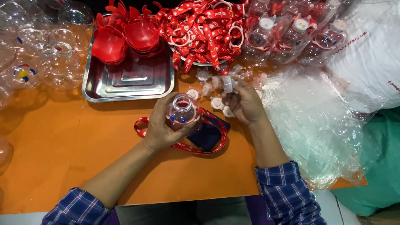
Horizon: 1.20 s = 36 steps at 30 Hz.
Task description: Assembling small plastic bottles by attaching red lanyards and then placing them into individual plastic bags.
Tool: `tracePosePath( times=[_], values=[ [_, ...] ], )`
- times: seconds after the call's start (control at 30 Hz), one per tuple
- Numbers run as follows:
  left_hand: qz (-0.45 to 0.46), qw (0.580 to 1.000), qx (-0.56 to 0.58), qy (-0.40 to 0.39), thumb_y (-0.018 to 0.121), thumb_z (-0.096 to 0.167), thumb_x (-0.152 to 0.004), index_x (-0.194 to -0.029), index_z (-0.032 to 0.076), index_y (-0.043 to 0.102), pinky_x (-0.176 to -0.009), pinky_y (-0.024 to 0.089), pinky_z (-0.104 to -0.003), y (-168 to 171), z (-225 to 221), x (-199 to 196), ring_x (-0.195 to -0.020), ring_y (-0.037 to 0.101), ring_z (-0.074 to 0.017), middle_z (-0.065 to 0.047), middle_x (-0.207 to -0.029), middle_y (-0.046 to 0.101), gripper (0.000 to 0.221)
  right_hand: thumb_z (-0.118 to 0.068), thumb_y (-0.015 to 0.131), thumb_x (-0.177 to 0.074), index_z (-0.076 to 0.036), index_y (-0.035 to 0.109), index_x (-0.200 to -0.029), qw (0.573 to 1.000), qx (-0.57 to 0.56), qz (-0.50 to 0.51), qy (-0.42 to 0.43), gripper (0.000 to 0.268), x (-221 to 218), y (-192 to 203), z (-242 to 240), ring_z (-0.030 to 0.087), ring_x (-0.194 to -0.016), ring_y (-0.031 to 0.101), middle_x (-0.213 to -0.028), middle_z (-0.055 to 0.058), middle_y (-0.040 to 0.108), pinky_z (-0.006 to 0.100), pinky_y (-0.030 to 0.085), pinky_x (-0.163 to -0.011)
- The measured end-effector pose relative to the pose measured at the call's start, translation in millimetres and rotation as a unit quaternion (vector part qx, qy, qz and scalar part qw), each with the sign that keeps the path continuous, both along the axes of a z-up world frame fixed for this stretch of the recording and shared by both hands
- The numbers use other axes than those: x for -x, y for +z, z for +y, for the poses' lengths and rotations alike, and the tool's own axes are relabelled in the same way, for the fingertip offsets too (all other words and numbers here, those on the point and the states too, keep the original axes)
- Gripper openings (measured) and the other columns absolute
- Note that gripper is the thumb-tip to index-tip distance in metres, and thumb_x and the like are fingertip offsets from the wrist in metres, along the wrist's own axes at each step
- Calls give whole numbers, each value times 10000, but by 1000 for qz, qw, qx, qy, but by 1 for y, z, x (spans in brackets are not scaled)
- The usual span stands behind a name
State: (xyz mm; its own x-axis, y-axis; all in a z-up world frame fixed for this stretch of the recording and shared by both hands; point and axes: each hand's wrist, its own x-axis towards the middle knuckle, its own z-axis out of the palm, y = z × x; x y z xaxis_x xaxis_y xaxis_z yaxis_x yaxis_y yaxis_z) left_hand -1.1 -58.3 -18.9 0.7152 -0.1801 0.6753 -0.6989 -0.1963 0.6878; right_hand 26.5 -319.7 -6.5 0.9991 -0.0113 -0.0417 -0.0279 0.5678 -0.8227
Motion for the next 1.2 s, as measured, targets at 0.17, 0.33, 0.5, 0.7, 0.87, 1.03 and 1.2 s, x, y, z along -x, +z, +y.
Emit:
tracePosePath(
  times=[0.17, 0.33, 0.5, 0.7, 0.87, 1.03, 1.2],
  values=[
    [-6, 1000, 4, 3, 943, 357, -692, -1350, 1, 560, -994, 530, -441, -4, -5, 2, -1063, 667, -345, -170, -1130, 649, 840, -40, 613, -913, -59, 682, -935, 996, -17, 8, 81, 74, 16, 20, 19, 173, -694, 708, -836, 106, 732, 258, 499, -576],
    [-32, 999, 5, 4, 935, 385, -690, -1331, -2, 575, -972, 539, -445, -8, -7, 2, -1042, 674, -351, -174, -1119, 661, 831, -10, 606, -918, -38, 683, -975, 995, 21, -12, 100, 100, 19, 20, 27, 163, -646, 616, -759, 89, 658, 250, 460, -569],
    [-73, 997, 5, 3, 922, 406, -710, -1335, -7, 575, -953, 542, -460, -9, -9, 1, -1033, 679, -365, -181, -1123, 674, 825, -69, 612, -1015, 8, 720, -1105, 972, 209, -89, 58, 160, 25, 39, 43, 159, -598, 545, -704, 81, 558, 249, 454, -491],
    [-53, 999, -4, -1, 914, 434, -717, -1346, 26, 573, -939, 532, -447, 2, -11, 6, -1038, 678, -346, -153, -1126, 680, 824, -43, 592, -1002, 16, 755, -1076, 855, 461, -213, 103, 188, 32, 97, 58, 146, -700, 554, -761, 101, 608, 271, 472, -599],
    [-55, 998, -14, -1, 910, 422, -715, -1351, 30, 561, -949, 521, -448, 1, -10, 7, -1053, 671, -349, -158, -1129, 673, 825, -37, 609, -964, 9, 775, -1040, 772, 579, -232, 122, 188, 33, 128, 68, 207, -659, 568, -750, 147, 626, 346, 483, -594],
    [-50, 999, -18, 7, 905, 454, -719, -1360, 42, 557, -947, 518, -423, -4, -8, 7, -1068, 666, -326, -137, -1128, 670, 837, -64, 610, -938, 6, 778, -1019, 707, 655, -235, 126, 199, 33, 133, 74, 237, -625, 596, -726, 153, 622, 360, 487, -567],
    [-39, 999, -11, -4, 908, 454, -725, -1368, 53, 548, -949, 513, -429, -11, -8, 4, -1076, 660, -328, -142, -1127, 669, 838, -170, 485, -996, 37, 663, -1298, 663, 695, -238, 144, 407, 51, 164, 75, 473, -936, 669, -1060, 294, 654, 516, 536, -745]
  ],
)
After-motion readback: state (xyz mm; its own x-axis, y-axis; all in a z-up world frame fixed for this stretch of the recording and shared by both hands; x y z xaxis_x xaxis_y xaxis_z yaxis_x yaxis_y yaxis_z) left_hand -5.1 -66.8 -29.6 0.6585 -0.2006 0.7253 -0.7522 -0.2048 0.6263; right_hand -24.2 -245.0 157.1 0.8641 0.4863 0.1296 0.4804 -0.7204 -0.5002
